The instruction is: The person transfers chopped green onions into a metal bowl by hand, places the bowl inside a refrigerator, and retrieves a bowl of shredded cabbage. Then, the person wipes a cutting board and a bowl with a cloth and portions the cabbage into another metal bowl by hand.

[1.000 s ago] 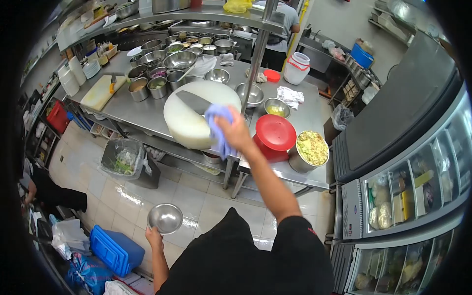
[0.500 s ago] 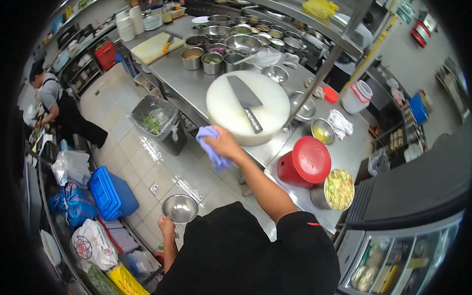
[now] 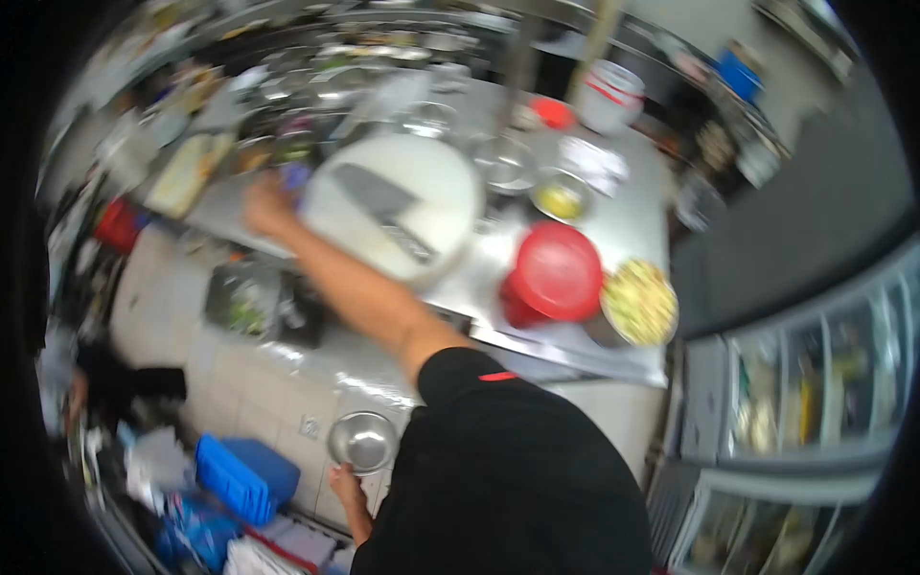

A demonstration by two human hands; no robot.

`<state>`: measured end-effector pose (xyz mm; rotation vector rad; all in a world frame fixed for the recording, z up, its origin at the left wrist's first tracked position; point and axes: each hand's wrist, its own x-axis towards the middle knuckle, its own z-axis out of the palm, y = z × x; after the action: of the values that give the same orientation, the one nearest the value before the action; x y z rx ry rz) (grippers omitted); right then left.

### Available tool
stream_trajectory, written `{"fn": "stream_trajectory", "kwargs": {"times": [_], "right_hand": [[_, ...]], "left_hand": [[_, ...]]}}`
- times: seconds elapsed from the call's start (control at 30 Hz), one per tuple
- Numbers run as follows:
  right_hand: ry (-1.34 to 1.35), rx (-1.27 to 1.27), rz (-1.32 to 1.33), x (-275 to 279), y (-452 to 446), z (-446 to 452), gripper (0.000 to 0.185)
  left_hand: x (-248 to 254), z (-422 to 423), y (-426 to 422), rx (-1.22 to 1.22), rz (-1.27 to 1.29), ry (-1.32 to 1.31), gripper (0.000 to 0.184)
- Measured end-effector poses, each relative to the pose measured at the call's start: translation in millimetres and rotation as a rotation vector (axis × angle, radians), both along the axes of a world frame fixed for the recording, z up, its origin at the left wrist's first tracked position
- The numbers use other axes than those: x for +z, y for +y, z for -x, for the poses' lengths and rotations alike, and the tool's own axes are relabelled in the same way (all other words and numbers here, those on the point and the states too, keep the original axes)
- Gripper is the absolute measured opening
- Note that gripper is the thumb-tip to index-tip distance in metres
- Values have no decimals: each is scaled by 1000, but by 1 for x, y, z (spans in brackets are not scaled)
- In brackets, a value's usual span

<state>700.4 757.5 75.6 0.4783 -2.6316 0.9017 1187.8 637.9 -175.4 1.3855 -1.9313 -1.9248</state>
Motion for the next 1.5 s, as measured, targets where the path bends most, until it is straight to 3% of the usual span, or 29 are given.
{"fn": "stream_trajectory", "kwargs": {"times": [0.03,0.07,0.1,0.2,0.27,0.33,0.4,0.47,0.53,0.63,0.83,0.87,0.93,1.1,1.2,1.37,1.5], "right_hand": [[-43,120,79,6,16,-14,40],[93,197,346,5,34,-51,46],[-91,290,410,49,74,-113,49],[-126,728,327,71,175,-212,46],[14,755,318,53,253,-267,51],[-337,563,292,85,344,-321,54],[-266,157,186,100,424,-357,47],[-202,-165,160,82,507,-369,37],[-217,-297,37,69,574,-370,39],[-300,-277,143,28,630,-352,45],[-453,74,50,-21,639,-330,60],[-453,95,50,-23,639,-333,60],[-411,97,-238,-23,627,-348,67],[-290,108,-375,-19,617,-380,98],[-230,139,-411,-19,612,-386,105],[-140,204,-355,-21,603,-394,102],[-108,85,-457,-17,595,-398,93]], "left_hand": [[16,10,1,-117,-73,42,16],[37,26,4,-214,-149,95,24],[58,40,11,-268,-223,125,30],[72,72,3,-462,-356,188,34],[84,92,3,-571,-383,231,33],[99,102,17,-681,-369,258,32],[119,106,47,-704,-372,284,32],[128,105,82,-709,-365,309,31],[139,93,119,-728,-360,325,30],[146,74,184,-720,-343,357,28],[155,31,274,-659,-320,357,21],[162,26,287,-657,-305,357,18],[167,13,299,-631,-282,349,16],[162,-6,306,-600,-287,369,11],[152,-7,305,-579,-285,374,11],[156,-11,312,-542,-286,388,11],[157,-9,314,-524,-298,426,12]]}}
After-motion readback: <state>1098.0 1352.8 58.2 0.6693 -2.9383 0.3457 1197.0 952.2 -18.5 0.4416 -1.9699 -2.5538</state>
